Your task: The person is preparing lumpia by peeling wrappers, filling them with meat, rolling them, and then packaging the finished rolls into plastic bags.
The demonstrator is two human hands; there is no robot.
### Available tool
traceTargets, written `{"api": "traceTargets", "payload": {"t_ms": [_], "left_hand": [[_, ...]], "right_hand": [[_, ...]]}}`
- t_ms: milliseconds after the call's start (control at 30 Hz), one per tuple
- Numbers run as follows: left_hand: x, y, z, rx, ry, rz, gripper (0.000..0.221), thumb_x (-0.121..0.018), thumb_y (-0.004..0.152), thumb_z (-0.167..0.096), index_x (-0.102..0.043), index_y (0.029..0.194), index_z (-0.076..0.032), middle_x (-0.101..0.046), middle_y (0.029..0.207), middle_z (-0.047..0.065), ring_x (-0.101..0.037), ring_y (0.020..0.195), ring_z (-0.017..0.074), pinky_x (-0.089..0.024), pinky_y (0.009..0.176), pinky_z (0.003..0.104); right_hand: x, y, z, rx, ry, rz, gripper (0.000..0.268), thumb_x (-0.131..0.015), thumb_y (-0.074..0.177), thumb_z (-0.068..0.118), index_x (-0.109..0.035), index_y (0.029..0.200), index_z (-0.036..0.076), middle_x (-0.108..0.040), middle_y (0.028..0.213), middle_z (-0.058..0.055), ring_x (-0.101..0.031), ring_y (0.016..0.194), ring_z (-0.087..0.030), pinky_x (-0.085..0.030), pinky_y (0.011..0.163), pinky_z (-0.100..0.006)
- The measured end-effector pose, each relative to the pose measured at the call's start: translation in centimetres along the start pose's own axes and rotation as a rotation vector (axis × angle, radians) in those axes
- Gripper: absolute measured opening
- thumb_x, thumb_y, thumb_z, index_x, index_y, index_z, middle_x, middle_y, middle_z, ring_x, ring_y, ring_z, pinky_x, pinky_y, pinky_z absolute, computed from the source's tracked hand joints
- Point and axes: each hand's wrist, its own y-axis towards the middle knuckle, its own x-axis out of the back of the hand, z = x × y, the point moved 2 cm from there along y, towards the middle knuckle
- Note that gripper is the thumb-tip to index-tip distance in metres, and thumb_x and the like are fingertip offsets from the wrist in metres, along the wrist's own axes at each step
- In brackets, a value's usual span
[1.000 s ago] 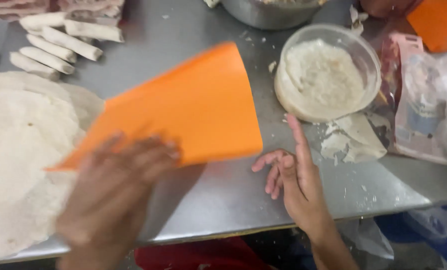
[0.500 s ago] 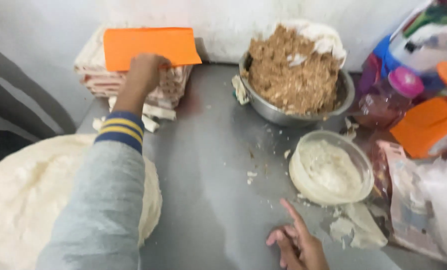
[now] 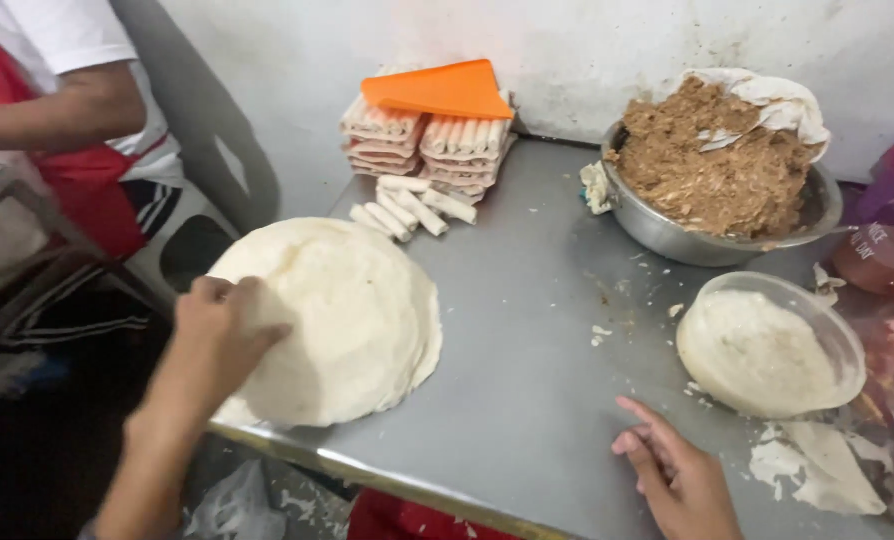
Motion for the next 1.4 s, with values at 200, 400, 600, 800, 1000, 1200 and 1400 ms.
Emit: {"api": "traceTargets", "payload": {"t_ms": [200, 400, 600, 800, 1000, 1200, 1400], "left_hand": [[3.3, -0.4, -3.2, 0.166, -0.043, -0.063, 0.017, -0.066, 0.087, -0.022, -0.069, 0.073, -0.013, -0.066, 0.078, 0.013, -0.065, 0.08, 0.0404, -0.047, 0.068, 0.052], [3.2, -1.1, -14.6, 0.243, -1.24, 0.444, 0.042, -0.061, 0.076, 0.004, -0.058, 0.114, -0.015, -0.07, 0.093, 0.002, -0.064, 0.058, 0.0118, -0.055, 0.047, 0.03], [5.2, -3.6, -22.8, -0.215, -2.173, 1.031, 0.099, -0.072, 0.091, -0.015, -0.004, 0.163, -0.017, -0.024, 0.159, 0.012, -0.047, 0.134, 0.0205, -0.048, 0.103, 0.031], [-3.3, -7.0, -23.6, 0.86, -1.883, 0.954, 0.089, -0.077, 0.071, 0.008, -0.049, 0.153, -0.012, -0.076, 0.122, 0.02, -0.072, 0.116, 0.0348, -0.065, 0.09, 0.052], [-3.4, -9.5, -23.9, 0.835, -1.905, 0.592, 0.066, -0.073, 0.083, 0.017, -0.059, 0.143, -0.007, -0.07, 0.101, 0.013, -0.071, 0.085, 0.019, -0.059, 0.075, 0.03], [-2.5, -11.5, -25.1, 0.822, -1.701, 0.569, 0.02, -0.081, 0.081, -0.005, -0.088, 0.1, 0.0, -0.091, 0.095, 0.015, -0.082, 0.084, 0.0162, -0.065, 0.078, 0.029], [-2.6, -10.8, -23.2, 1.049, -2.179, 0.42, 0.01, -0.063, 0.096, 0.011, -0.068, 0.097, 0.002, -0.06, 0.075, 0.008, -0.057, 0.06, 0.018, -0.051, 0.058, 0.029]], "right_hand": [[-0.6, 1.0, -1.8, 0.155, -0.055, -0.071, 0.04, -0.06, 0.095, 0.031, -0.08, 0.129, 0.028, -0.082, 0.081, 0.006, -0.05, 0.057, -0.01, -0.052, 0.056, -0.026], [-0.8, 0.3, 0.3, 0.122, 0.263, 0.04, 0.064, -0.072, 0.084, 0.016, -0.061, 0.147, 0.02, -0.075, 0.136, -0.002, -0.074, 0.105, -0.016, -0.057, 0.095, -0.031], [1.7, -0.5, 3.7, 0.331, 0.606, 0.422, 0.056, -0.086, 0.077, 0.021, -0.072, 0.125, -0.005, -0.081, 0.116, -0.014, -0.074, 0.103, -0.021, -0.059, 0.088, -0.038], [3.4, 2.8, 5.8, 0.395, -0.475, -0.103, 0.059, -0.066, 0.088, 0.045, -0.06, 0.143, 0.024, -0.072, 0.132, 0.001, -0.074, 0.105, -0.021, -0.053, 0.095, -0.035], [-3.8, -4.1, 5.8, 0.399, 0.034, 0.242, 0.023, -0.078, 0.085, 0.018, -0.078, 0.108, 0.015, -0.078, 0.108, 0.001, -0.076, 0.083, -0.011, -0.063, 0.066, -0.024], [-6.1, -5.2, 4.6, 0.549, 0.172, 0.11, 0.018, -0.076, 0.09, 0.021, -0.063, 0.089, 0.009, -0.069, 0.072, 0.001, -0.067, 0.063, -0.007, -0.064, 0.056, -0.023], [-2.1, 0.3, -1.8, 0.043, 0.879, 0.096, 0.019, -0.06, 0.1, 0.012, -0.065, 0.105, -0.005, -0.072, 0.092, -0.017, -0.07, 0.081, -0.029, -0.062, 0.077, -0.042]]}}
